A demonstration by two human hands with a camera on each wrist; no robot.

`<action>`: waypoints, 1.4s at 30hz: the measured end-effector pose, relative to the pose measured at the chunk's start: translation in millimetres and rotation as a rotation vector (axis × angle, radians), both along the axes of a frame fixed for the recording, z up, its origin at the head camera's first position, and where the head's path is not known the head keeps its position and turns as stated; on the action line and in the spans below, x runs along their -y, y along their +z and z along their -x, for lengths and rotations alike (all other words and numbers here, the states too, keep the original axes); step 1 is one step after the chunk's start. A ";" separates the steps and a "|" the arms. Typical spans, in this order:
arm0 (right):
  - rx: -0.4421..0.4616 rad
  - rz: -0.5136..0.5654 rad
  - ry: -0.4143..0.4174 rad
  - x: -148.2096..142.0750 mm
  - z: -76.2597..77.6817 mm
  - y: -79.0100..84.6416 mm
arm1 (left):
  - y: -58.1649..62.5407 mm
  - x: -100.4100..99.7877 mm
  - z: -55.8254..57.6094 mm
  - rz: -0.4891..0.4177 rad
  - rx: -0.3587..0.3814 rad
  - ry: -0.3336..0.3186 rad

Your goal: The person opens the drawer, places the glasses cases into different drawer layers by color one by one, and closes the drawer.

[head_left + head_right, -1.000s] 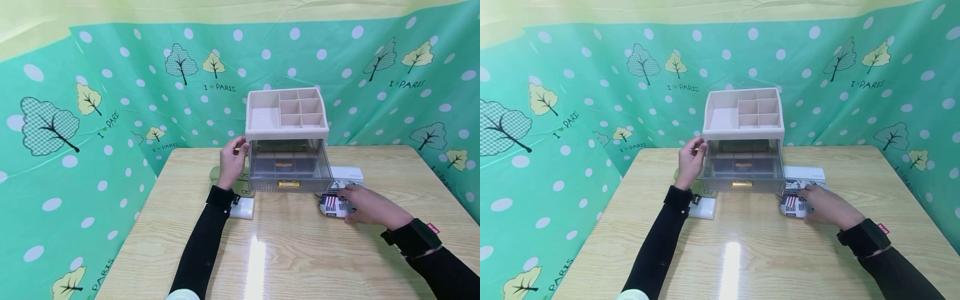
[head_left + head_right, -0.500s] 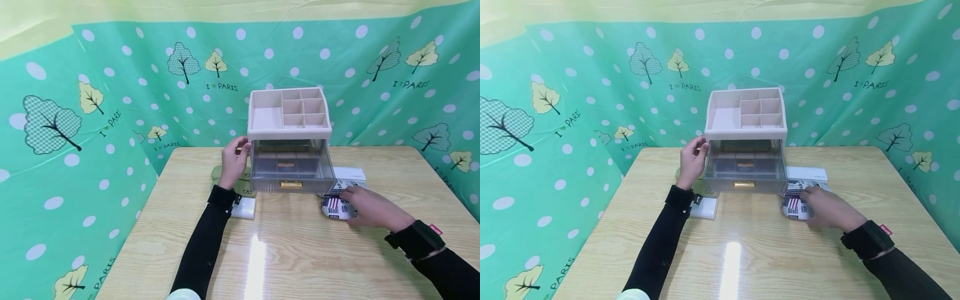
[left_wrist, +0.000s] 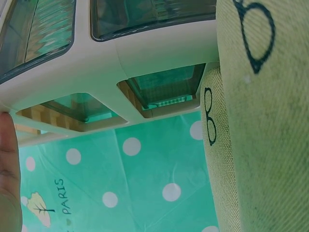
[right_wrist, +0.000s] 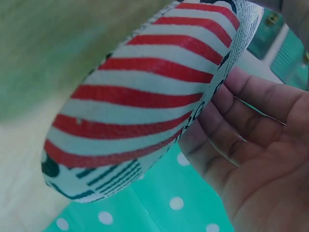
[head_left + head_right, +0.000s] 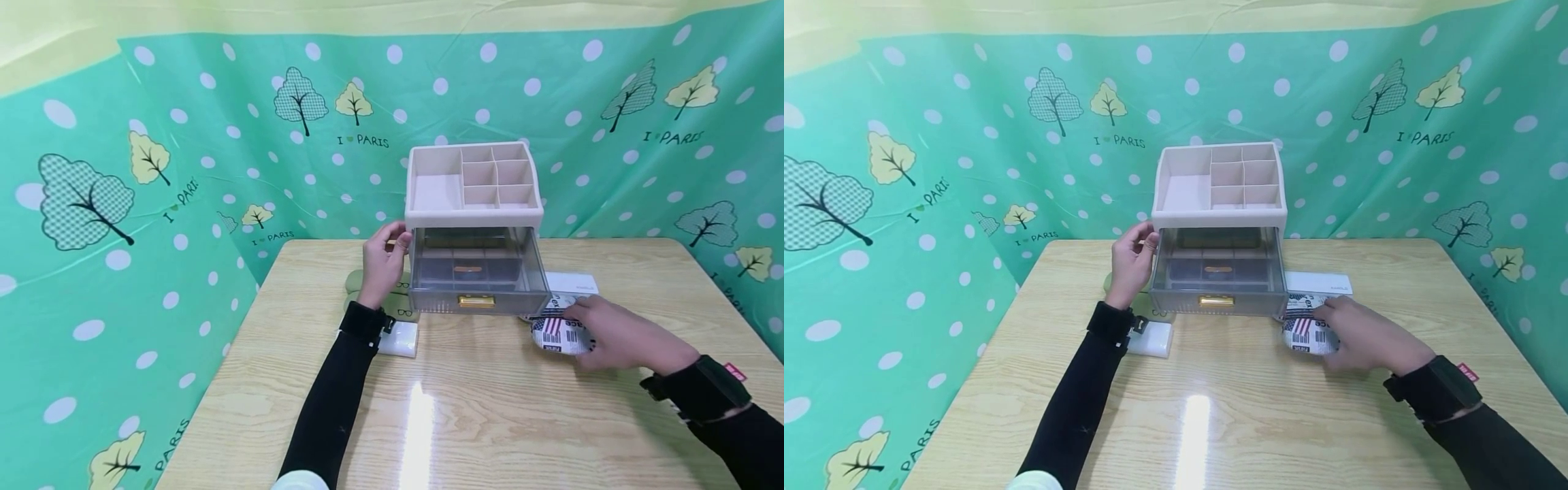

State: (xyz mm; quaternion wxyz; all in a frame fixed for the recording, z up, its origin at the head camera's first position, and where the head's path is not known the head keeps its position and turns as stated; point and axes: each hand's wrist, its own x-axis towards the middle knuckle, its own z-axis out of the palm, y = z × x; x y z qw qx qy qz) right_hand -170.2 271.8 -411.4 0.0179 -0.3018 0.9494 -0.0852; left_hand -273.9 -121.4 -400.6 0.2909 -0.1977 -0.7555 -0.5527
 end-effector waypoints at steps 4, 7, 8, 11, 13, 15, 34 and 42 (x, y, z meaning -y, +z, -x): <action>-0.006 -0.014 -0.023 -4.4 1.3 12.7 | -0.6 2.0 0.2 -0.005 -0.003 -0.019; -0.031 -0.009 -0.016 -8.0 2.4 21.8 | -1.3 3.8 0.6 -0.008 -0.009 -0.033; -0.040 -0.005 -0.012 -9.2 2.7 25.0 | -1.4 4.1 0.7 -0.007 -0.010 -0.036; -0.072 0.009 -0.003 -13.1 3.1 36.4 | -1.9 4.5 1.1 -0.004 -0.017 -0.044; -0.094 0.021 -0.003 -16.5 2.9 45.8 | -2.2 3.8 1.7 0.001 -0.019 -0.050; -0.119 0.025 -0.010 -19.5 3.1 56.4 | -2.3 2.8 2.4 0.001 -0.021 -0.052; -0.236 -0.038 -0.147 -12.0 10.8 157.7 | 14.7 -2.4 -17.0 0.005 -0.003 0.005; -0.311 -0.005 -0.085 5.9 10.1 184.3 | 10.6 -3.8 -11.9 0.001 0.013 0.006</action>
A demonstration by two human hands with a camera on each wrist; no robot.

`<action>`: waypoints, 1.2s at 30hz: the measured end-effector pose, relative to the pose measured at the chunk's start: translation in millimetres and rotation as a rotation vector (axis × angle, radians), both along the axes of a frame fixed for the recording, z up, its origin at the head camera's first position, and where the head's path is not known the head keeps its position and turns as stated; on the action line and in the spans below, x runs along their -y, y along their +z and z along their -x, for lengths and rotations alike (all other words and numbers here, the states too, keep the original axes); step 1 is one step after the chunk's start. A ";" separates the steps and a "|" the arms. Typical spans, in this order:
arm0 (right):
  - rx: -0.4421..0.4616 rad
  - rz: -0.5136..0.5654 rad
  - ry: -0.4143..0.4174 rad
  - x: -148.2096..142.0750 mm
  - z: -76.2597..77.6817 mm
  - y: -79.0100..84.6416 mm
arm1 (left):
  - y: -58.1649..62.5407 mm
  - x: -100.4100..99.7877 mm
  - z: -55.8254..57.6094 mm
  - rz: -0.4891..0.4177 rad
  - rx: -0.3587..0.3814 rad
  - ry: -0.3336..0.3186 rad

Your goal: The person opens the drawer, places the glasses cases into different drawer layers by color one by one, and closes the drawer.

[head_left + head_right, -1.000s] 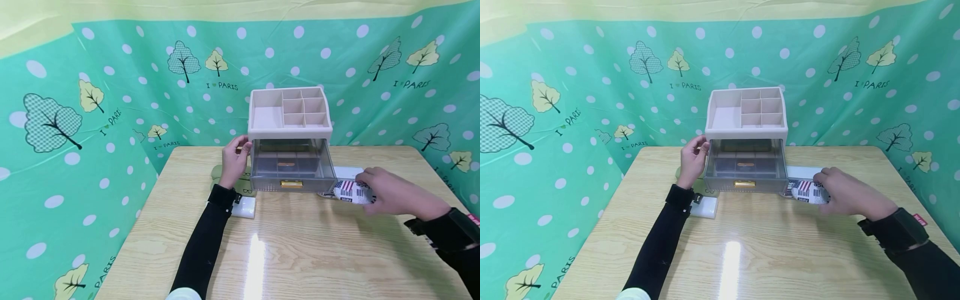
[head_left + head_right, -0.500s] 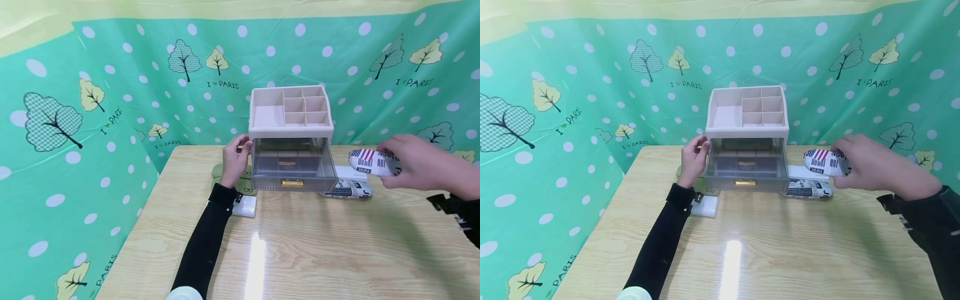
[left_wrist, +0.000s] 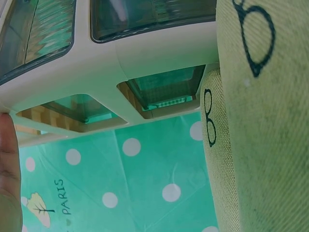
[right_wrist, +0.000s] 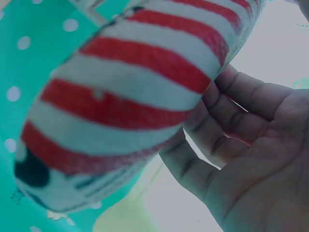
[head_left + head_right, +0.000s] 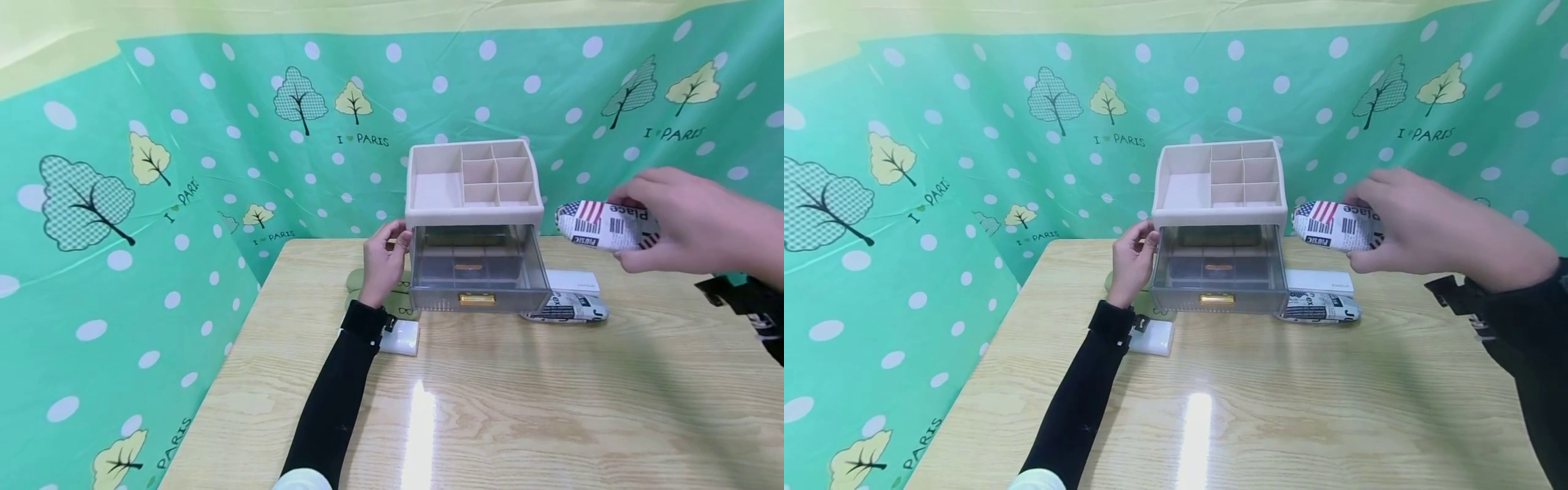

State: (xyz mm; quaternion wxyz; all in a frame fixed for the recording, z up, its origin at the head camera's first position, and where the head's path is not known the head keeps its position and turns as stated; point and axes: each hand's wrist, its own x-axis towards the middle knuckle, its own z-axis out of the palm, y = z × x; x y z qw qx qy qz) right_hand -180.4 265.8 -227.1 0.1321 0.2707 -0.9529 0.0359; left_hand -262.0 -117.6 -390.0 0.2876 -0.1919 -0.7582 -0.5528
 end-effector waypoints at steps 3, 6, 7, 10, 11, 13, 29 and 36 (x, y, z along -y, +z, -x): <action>-0.004 -0.015 0.019 11.9 1.2 7.7 | -1.4 0.4 1.8 0.000 0.001 0.002; 0.003 -0.027 0.044 24.0 1.2 14.5 | 0.5 0.4 0.4 0.002 -0.005 -0.001; 0.004 -0.026 0.056 28.1 1.3 16.4 | 1.0 0.5 0.2 0.005 -0.008 -0.002; -0.006 -0.014 0.104 40.5 0.8 21.1 | 3.7 0.2 -1.3 0.013 -0.012 -0.001; -0.008 -0.010 0.120 44.9 0.6 22.5 | 4.4 0.1 -1.8 0.014 -0.012 -0.002; -0.015 -0.002 0.154 54.2 0.6 25.3 | 5.1 0.0 -1.9 0.017 -0.008 -0.002; 0.081 -0.102 0.270 136.1 7.0 27.9 | -13.6 9.6 15.8 0.017 -0.044 -0.048; 0.134 -0.120 0.259 154.7 13.1 20.8 | -11.2 10.1 15.9 0.036 -0.023 -0.044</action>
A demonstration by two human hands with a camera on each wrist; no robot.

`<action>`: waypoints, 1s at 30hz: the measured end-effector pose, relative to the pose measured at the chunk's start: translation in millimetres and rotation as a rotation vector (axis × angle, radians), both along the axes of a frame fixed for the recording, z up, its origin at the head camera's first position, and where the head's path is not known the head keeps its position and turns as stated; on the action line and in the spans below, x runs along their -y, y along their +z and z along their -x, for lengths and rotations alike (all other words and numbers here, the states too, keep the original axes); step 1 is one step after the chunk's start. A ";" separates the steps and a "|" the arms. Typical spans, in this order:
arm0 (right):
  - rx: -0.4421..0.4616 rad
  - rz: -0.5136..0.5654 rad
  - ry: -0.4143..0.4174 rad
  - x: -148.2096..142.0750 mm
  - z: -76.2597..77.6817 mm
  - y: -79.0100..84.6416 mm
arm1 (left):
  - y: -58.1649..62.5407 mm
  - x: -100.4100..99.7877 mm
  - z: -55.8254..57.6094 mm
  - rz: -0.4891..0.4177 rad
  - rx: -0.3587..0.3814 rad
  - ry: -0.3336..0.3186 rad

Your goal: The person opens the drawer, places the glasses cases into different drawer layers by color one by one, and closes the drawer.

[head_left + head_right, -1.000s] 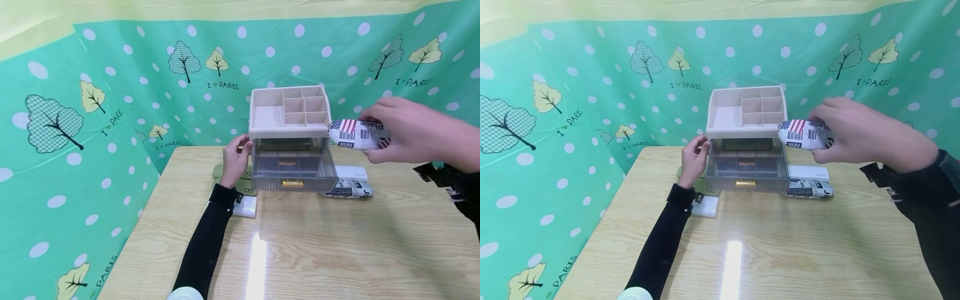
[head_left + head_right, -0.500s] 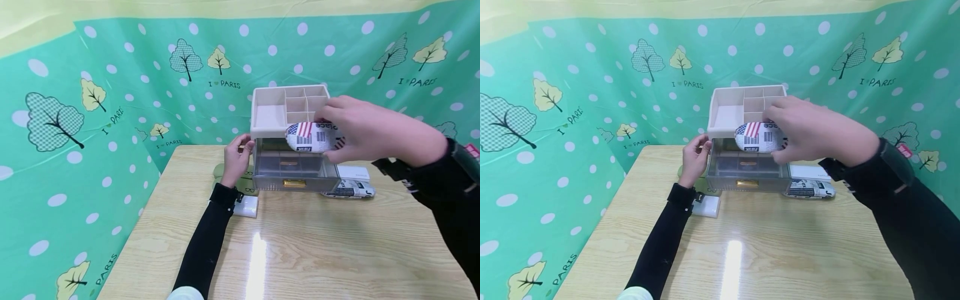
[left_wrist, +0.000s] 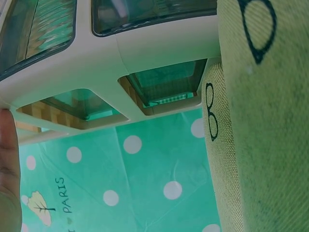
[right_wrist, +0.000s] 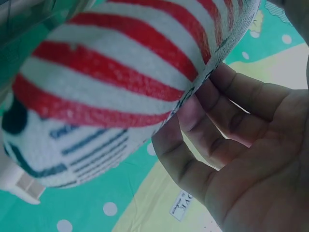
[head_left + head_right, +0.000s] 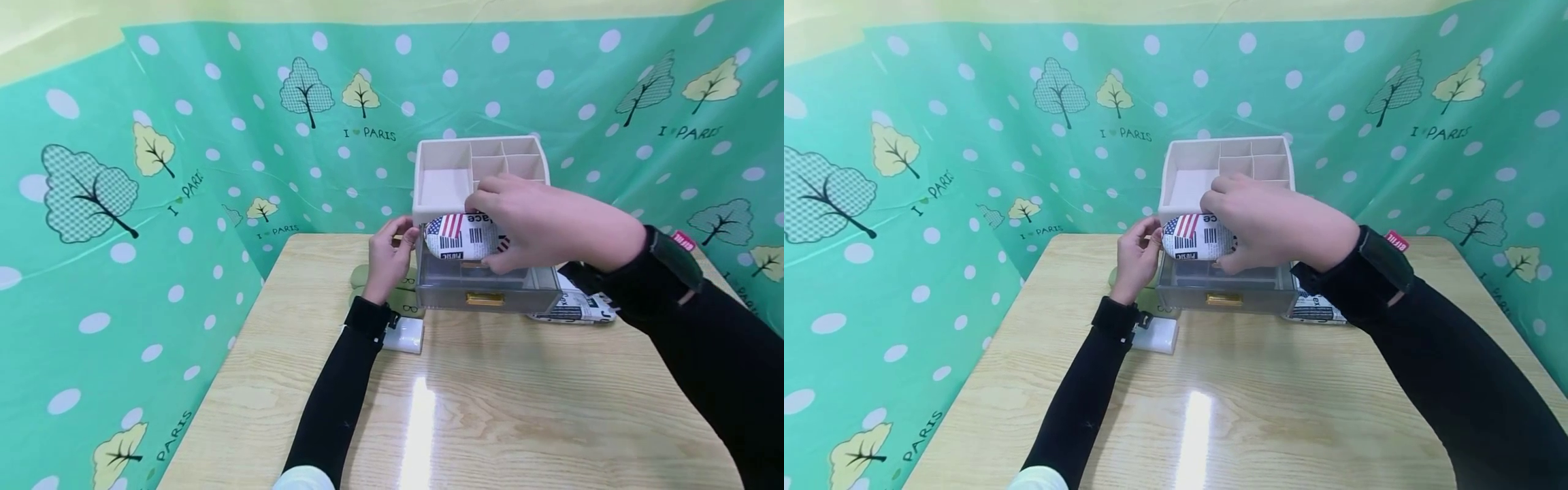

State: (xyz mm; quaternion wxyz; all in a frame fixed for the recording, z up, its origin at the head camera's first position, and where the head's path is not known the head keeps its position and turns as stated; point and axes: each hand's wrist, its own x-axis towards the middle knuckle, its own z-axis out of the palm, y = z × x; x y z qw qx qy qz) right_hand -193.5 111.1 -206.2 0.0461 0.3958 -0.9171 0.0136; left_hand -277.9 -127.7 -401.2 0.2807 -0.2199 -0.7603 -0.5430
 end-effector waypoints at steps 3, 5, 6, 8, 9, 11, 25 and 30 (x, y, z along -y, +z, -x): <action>0.009 -0.006 -0.002 2.3 4.6 -2.6 | 1.2 -0.4 0.3 -0.003 0.007 -0.003; 0.016 -0.015 -0.004 3.1 7.7 -4.9 | 1.7 -0.7 0.1 -0.008 0.009 -0.007; 0.019 -0.021 -0.006 3.5 8.9 -6.2 | 1.8 -0.7 -0.2 -0.009 0.009 -0.009; 0.026 -0.026 -0.009 4.2 10.9 -8.8 | 1.8 -0.6 -0.7 -0.013 0.012 -0.013; 0.030 -0.028 -0.011 4.4 11.9 -10.2 | 1.8 -0.4 -1.0 -0.014 0.014 -0.015; 0.034 -0.026 -0.011 4.2 13.7 -13.0 | 1.6 0.1 -1.2 -0.018 0.019 -0.019; 0.124 -0.014 -0.008 2.5 22.2 -30.8 | -1.0 1.2 -1.1 -0.020 0.010 -0.013; 0.127 -0.037 0.001 1.9 24.7 -32.6 | 0.4 1.2 -0.2 -0.013 0.005 -0.014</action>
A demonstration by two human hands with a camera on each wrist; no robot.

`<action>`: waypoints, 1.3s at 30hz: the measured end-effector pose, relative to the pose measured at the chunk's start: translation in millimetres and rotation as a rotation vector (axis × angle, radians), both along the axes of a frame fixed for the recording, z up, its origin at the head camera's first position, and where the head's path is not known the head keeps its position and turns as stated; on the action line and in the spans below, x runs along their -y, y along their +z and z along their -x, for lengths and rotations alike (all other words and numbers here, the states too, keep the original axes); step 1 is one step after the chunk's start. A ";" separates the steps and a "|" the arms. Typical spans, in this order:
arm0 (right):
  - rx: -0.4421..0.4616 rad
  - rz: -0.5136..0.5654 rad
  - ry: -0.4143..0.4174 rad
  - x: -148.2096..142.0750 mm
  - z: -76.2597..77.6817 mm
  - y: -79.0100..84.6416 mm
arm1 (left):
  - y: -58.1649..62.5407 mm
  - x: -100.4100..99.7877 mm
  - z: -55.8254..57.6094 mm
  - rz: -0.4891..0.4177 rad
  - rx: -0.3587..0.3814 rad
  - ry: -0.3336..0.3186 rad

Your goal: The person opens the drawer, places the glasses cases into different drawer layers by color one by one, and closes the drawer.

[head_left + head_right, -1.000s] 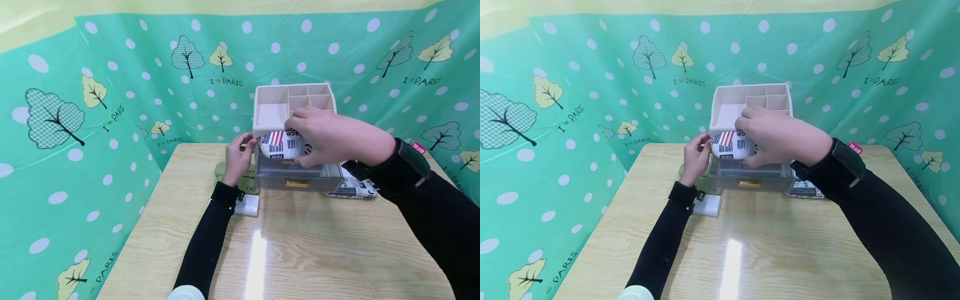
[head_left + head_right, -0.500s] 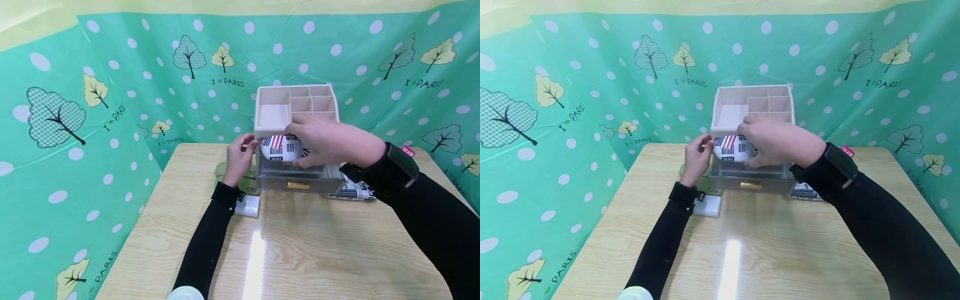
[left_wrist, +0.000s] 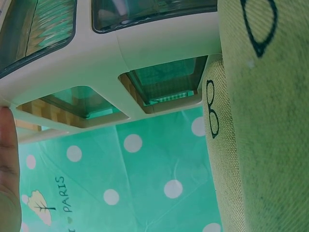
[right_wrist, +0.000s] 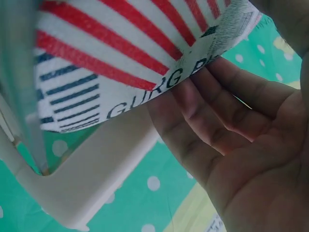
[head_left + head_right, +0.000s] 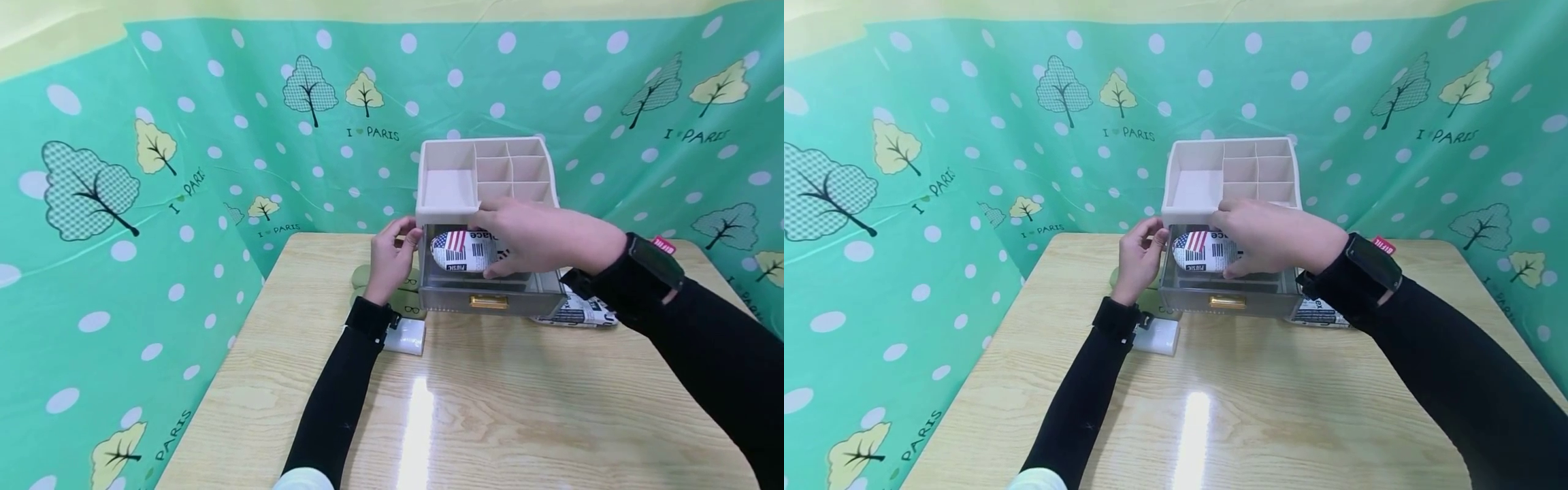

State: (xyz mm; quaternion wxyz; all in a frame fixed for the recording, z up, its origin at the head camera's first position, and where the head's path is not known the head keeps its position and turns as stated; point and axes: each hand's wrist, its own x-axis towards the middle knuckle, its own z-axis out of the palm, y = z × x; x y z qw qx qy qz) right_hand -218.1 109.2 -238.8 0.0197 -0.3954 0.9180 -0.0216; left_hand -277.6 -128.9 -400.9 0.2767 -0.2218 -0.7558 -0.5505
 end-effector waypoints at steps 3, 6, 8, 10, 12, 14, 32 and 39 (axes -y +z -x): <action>-0.006 -0.039 0.024 2.7 1.2 -1.4 | 0.2 -0.4 0.3 -0.002 0.004 0.003; -0.016 -0.083 0.079 7.4 2.8 -3.4 | -0.1 -0.4 0.9 -0.008 0.008 0.000; -0.019 -0.112 0.109 10.4 3.7 -4.5 | -0.4 -0.5 1.3 -0.008 0.007 -0.002; -0.010 -0.144 0.116 13.3 4.4 -5.1 | -0.7 -0.5 1.3 -0.008 0.006 -0.007; 0.000 -0.175 0.114 16.3 5.4 -5.5 | -0.8 -0.3 0.9 -0.005 0.004 -0.011; 0.002 -0.206 0.113 19.7 6.7 -5.4 | -0.9 0.1 0.5 -0.006 0.006 -0.012; -0.024 -0.340 0.125 33.0 14.2 -13.9 | -0.6 0.5 -1.5 0.002 0.001 -0.005; -0.039 -0.303 0.131 30.1 14.9 -16.7 | 0.7 -0.8 -0.7 -0.003 0.006 -0.013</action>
